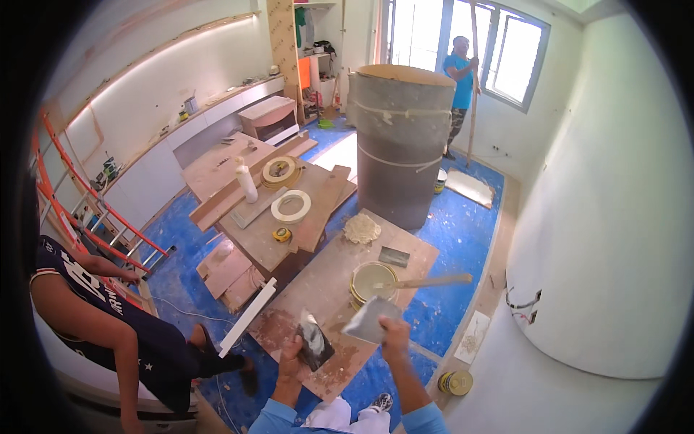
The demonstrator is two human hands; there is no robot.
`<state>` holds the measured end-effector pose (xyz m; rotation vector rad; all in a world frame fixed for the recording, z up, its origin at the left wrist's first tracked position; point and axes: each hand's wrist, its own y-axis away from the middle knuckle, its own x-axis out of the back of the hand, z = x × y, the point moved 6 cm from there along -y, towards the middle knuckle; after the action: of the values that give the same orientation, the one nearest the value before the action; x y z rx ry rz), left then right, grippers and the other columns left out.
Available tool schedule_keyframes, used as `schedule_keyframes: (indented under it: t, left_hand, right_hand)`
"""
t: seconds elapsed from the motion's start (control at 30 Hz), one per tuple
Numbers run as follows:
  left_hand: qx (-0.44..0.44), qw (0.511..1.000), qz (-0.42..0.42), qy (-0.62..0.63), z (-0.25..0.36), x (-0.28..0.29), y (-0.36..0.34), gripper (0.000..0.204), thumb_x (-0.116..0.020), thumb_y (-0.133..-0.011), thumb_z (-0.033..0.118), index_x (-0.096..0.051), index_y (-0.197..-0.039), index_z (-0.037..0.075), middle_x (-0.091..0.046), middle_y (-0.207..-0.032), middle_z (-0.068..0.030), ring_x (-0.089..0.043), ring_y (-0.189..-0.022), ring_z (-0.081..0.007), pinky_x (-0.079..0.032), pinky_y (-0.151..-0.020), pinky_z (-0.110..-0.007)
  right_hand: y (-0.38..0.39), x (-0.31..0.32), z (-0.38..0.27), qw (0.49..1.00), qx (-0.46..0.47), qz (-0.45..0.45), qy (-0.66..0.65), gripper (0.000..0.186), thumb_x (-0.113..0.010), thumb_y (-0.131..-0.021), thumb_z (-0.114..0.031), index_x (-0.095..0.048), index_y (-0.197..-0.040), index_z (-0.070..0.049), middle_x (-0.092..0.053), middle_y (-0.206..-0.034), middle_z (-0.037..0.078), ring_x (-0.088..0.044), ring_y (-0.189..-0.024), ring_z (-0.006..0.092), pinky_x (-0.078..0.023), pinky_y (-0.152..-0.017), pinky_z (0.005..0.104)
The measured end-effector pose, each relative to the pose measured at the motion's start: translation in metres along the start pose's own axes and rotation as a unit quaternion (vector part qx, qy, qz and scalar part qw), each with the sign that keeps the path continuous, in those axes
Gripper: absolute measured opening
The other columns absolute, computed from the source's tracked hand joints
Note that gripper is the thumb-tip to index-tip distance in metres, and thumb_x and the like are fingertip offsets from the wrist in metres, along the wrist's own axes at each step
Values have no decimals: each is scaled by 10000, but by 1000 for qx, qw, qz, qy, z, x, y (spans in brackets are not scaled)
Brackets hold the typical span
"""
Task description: The person applies joint compound to a wall corner using putty knives, smoothing the mixture along the surface.
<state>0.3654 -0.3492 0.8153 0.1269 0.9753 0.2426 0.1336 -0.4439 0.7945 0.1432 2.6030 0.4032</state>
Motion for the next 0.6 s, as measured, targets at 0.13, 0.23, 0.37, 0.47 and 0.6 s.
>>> schedule_keyframes:
  t: [0.13,0.23,0.37,0.47,0.6]
  left_hand:
    - [-69,994,24,-78,16,59,-27,275,-547,-983,146,-558,-1223,11,-654,-1104,-91,-645,-992,-196,-533,-883,-348]
    - [-51,996,-17,-68,3,36,-29,259,-545,-988,148,-574,-1205,11,-653,-1102,-67,-636,-974,-165,-522,-862,-309]
    - [-45,992,-20,-116,9,32,-25,256,-542,-988,159,-570,-1199,16,-652,-1099,-66,-634,-975,-154,-514,-873,-305]
    - [-42,988,15,-150,13,68,-32,262,-542,-987,167,-561,-1203,21,-650,-1090,-68,-632,-986,-155,-508,-888,-311]
    - [-24,978,79,-193,2,91,-29,258,-530,-975,130,-562,-1208,25,-655,-1082,-68,-651,-944,-162,-542,-806,-320]
  right_hand:
    - [35,-24,25,914,-318,-150,-202,406,-585,-827,-122,-553,-1197,40,-676,-1013,163,-681,-881,315,-557,-785,472]
    - [29,3,71,911,-328,-136,-211,411,-584,-847,-93,-532,-1232,43,-660,-1095,184,-677,-946,347,-565,-816,513]
    - [9,42,72,983,-153,4,-103,384,-593,-885,-102,-536,-1238,38,-651,-1112,164,-659,-991,334,-557,-837,499]
    - [8,55,31,993,-84,12,78,392,-612,-917,-138,-531,-1269,12,-652,-1102,93,-636,-1023,266,-540,-845,432]
    - [-46,55,-12,963,107,93,231,339,-663,-906,-191,-609,-1196,-25,-661,-1031,64,-619,-866,186,-512,-744,366]
